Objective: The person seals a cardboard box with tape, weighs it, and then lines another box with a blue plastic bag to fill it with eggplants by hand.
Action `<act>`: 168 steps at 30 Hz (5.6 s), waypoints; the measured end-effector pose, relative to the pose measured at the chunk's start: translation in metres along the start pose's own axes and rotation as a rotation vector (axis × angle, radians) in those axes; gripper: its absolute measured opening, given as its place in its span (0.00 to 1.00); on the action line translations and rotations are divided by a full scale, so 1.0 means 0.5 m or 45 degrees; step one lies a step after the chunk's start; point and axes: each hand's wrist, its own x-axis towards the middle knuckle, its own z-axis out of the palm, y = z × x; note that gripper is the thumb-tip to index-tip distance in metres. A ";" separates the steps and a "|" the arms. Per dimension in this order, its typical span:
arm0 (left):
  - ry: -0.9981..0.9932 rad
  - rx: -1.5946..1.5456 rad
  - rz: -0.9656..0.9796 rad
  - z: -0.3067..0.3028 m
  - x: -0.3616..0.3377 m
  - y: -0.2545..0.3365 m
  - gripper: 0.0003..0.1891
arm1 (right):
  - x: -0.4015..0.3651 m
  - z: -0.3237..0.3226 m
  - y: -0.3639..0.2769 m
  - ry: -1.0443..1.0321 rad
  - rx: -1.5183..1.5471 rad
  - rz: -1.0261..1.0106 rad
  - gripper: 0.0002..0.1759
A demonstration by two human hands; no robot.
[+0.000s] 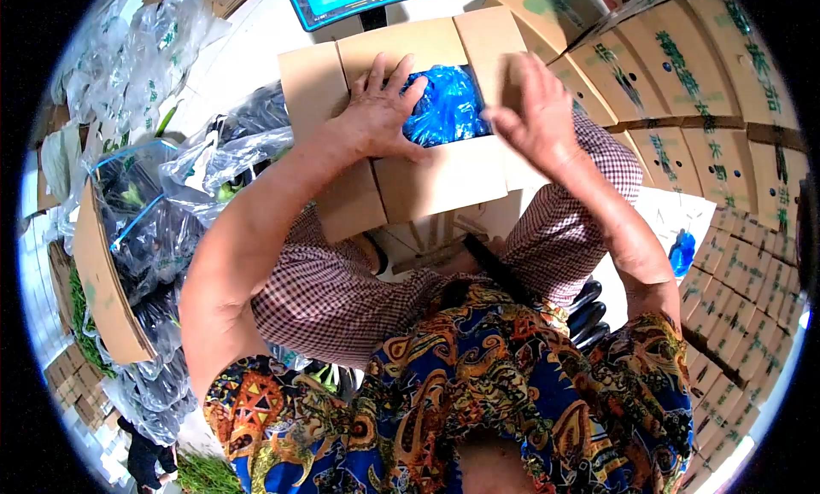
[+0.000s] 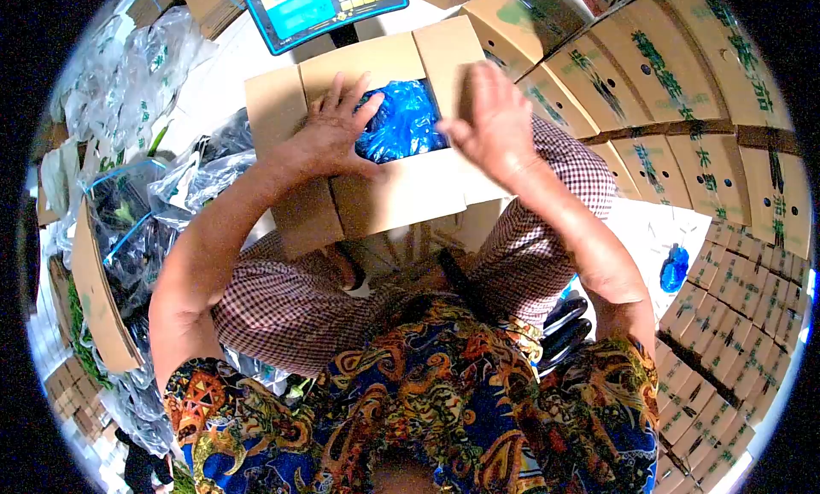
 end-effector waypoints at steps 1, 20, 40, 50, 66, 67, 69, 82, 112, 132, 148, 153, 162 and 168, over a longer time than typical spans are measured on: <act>-0.021 0.012 -0.004 0.000 0.000 0.000 0.63 | 0.003 0.018 0.057 -0.099 0.232 0.294 0.46; 0.855 -1.019 -0.543 0.006 -0.095 -0.174 0.32 | -0.076 0.110 -0.098 -0.036 0.140 -0.293 0.32; 0.884 0.083 -0.368 0.068 0.082 -0.049 0.32 | -0.079 0.118 -0.092 -0.035 0.608 0.120 0.40; 0.999 0.202 -0.296 0.072 0.121 -0.077 0.32 | -0.057 0.149 -0.087 -0.014 0.569 0.138 0.42; 0.928 0.319 -0.176 0.075 0.133 -0.115 0.32 | 0.148 0.058 -0.035 -0.971 -0.043 -0.230 0.57; 0.927 0.328 -0.134 0.073 0.137 -0.111 0.31 | 0.154 0.043 -0.036 -1.034 0.025 -0.262 0.58; 1.008 0.401 -0.119 0.072 0.142 -0.104 0.30 | 0.166 0.062 0.003 -1.082 0.133 -0.202 0.57; 0.918 0.328 -0.241 0.024 0.206 -0.076 0.23 | -0.079 0.109 0.399 -0.585 0.489 0.543 0.40; 0.924 0.156 -0.103 0.020 0.260 -0.083 0.17 | -0.161 -0.032 0.314 0.164 2.111 0.963 0.16; 1.442 -0.465 0.016 0.022 0.198 -0.138 0.16 | 0.152 -0.045 -0.084 -0.343 0.793 -0.259 0.31; 0.789 -2.105 -0.220 -0.071 -0.048 -0.020 0.15 | 0.146 -0.074 -0.118 -0.429 0.647 -0.167 0.32; 0.701 -2.396 -0.425 -0.065 -0.050 -0.007 0.15 | 0.149 -0.074 -0.128 -0.442 0.591 -0.218 0.32; 1.114 -1.638 -0.404 0.040 -0.053 -0.062 0.11 | 0.165 -0.082 -0.154 -0.536 0.217 -0.341 0.30; 1.241 -2.279 -0.850 0.136 -0.157 -0.197 0.10 | 0.159 -0.083 -0.111 -0.519 0.098 -0.428 0.29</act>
